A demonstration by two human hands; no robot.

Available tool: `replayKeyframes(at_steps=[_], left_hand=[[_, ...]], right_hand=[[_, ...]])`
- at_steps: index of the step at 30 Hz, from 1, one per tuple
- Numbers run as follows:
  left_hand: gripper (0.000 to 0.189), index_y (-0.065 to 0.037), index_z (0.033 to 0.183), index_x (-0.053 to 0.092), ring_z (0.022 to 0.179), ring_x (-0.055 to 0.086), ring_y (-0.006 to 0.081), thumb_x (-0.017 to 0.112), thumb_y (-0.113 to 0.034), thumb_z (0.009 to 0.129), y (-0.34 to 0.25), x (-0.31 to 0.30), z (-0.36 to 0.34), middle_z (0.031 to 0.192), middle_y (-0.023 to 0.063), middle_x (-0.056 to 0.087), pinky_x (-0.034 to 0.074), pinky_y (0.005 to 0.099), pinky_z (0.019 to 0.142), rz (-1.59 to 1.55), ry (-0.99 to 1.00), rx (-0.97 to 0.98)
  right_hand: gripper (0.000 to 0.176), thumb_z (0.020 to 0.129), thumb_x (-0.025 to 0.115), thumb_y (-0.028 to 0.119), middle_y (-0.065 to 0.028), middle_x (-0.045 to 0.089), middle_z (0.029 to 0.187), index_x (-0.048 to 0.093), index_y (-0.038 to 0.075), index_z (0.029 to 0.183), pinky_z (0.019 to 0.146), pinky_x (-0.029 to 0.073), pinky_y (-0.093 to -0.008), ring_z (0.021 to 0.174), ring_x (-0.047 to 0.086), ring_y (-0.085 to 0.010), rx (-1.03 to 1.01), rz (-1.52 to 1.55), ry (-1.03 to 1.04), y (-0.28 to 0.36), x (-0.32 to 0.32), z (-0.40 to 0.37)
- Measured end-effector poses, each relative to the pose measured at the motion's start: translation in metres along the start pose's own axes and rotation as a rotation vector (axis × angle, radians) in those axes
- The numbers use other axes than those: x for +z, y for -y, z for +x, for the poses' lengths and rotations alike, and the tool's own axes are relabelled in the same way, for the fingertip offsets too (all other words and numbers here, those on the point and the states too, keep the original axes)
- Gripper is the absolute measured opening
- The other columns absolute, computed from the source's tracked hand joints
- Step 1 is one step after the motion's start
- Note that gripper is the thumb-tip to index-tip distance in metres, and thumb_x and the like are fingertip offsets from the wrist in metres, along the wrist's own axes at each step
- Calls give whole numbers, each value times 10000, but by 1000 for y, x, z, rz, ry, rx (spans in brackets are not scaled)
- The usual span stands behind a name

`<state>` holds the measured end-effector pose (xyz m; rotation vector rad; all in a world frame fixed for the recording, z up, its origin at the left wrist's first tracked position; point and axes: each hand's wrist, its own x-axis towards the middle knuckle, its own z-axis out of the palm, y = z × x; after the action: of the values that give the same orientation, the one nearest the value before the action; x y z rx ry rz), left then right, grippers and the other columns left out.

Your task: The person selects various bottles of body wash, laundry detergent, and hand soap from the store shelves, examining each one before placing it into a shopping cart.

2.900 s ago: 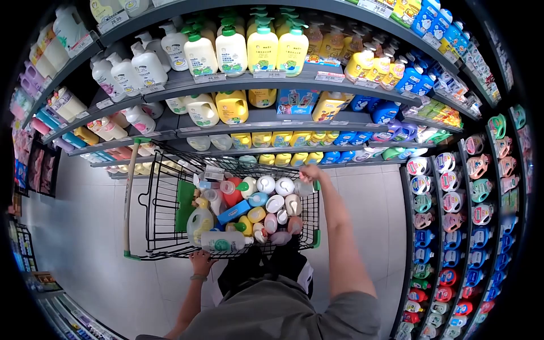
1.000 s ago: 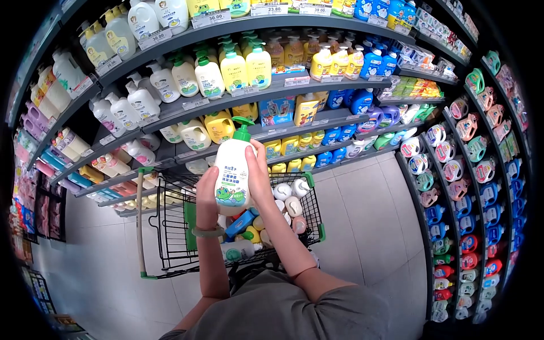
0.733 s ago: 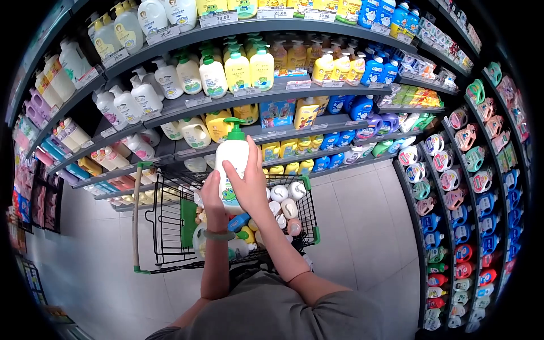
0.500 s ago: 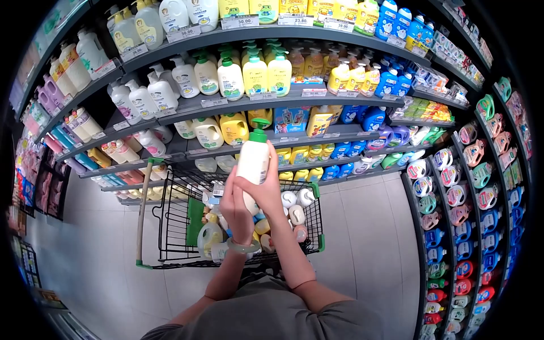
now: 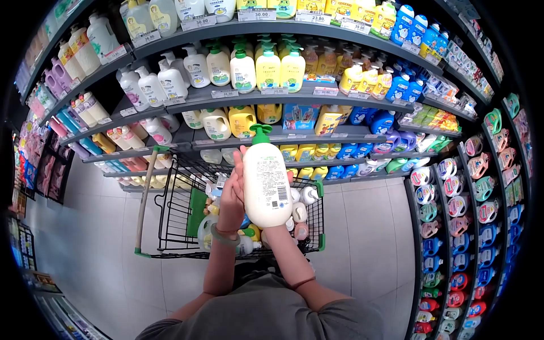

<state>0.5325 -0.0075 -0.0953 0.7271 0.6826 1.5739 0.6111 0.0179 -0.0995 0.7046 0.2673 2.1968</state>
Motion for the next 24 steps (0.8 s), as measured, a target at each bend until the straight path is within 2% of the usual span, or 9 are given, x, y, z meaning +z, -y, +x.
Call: replayKeyframes(at_steps=[2, 3, 7, 9, 10, 12, 15, 20, 24], left_hand=[[422, 48, 1314, 258, 1134, 440, 163, 248, -181, 960, -5, -2, -4, 1293, 111, 403, 318, 255, 983, -219, -79, -110], [404, 33, 1260, 337, 1066, 490, 137, 238, -217, 959, 4, -12, -9, 1221, 95, 464, 372, 246, 930, 107, 11, 87], [320, 19, 1159, 403, 1025, 503, 130, 314, -209, 951, 8, -21, -7, 1145, 93, 495, 407, 235, 878, -179, 72, 123], [261, 21, 1110, 417, 1014, 503, 137, 346, -169, 945, -5, -11, -5, 1115, 102, 505, 422, 234, 847, -372, -97, -154], [261, 21, 1110, 417, 1014, 503, 137, 346, -169, 945, -8, -10, -6, 1115, 102, 505, 422, 234, 847, -370, -95, -157], [474, -4, 1279, 357, 1138, 433, 139, 331, -281, 896, -8, -6, -8, 1238, 70, 458, 305, 236, 954, -59, -139, -116], [450, -6, 1250, 385, 1108, 453, 136, 333, -279, 895, -3, -13, -12, 1216, 73, 479, 322, 238, 931, 8, -1, 12], [385, -21, 1184, 434, 1018, 492, 116, 340, -262, 898, 4, -22, -1, 1106, 52, 526, 353, 228, 883, -217, -39, -137], [363, -26, 1225, 414, 968, 497, 110, 335, -185, 908, 4, -20, -2, 1060, 46, 525, 372, 221, 857, -145, -60, -72]], right_hand=[[1020, 684, 641, 541, -120, 135, 1445, 71, 89, 1399, 982, 326, -469, 1242, 336, -290, 41, -126, -65, 2, 0, -2], [1029, 676, 659, 527, -146, 142, 1436, 74, 79, 1395, 1001, 304, -485, 1237, 350, -299, 85, -105, -28, 2, 0, 1], [1038, 668, 678, 511, -186, 148, 1423, 76, 72, 1391, 1003, 311, -478, 1215, 375, -314, 93, -224, 7, 6, -12, 3], [1032, 667, 692, 482, -216, 159, 1409, 81, 67, 1388, 993, 331, -473, 1209, 376, -337, 97, -196, 27, 6, -14, 3], [1032, 667, 692, 482, -216, 159, 1409, 81, 67, 1388, 993, 331, -473, 1209, 376, -337, 93, -195, 29, 5, -14, 2], [1025, 671, 698, 455, -223, 181, 1399, 79, 61, 1386, 982, 350, -472, 1208, 371, -356, 80, -169, 6, 1, -7, 2], [1065, 663, 701, 482, -206, 195, 1400, 55, 56, 1394, 904, 399, -475, 1171, 404, -336, 14, -184, -95, -3, -1, 0], [1065, 653, 705, 460, -213, 190, 1403, 55, 52, 1391, 931, 382, -488, 1177, 397, -347, 59, -232, -26, 6, -11, 1], [861, 753, 615, 415, -202, 275, 1364, 151, 36, 1372, 920, 410, -420, 1149, 430, -322, 19, -563, -61, 14, -10, -1]])
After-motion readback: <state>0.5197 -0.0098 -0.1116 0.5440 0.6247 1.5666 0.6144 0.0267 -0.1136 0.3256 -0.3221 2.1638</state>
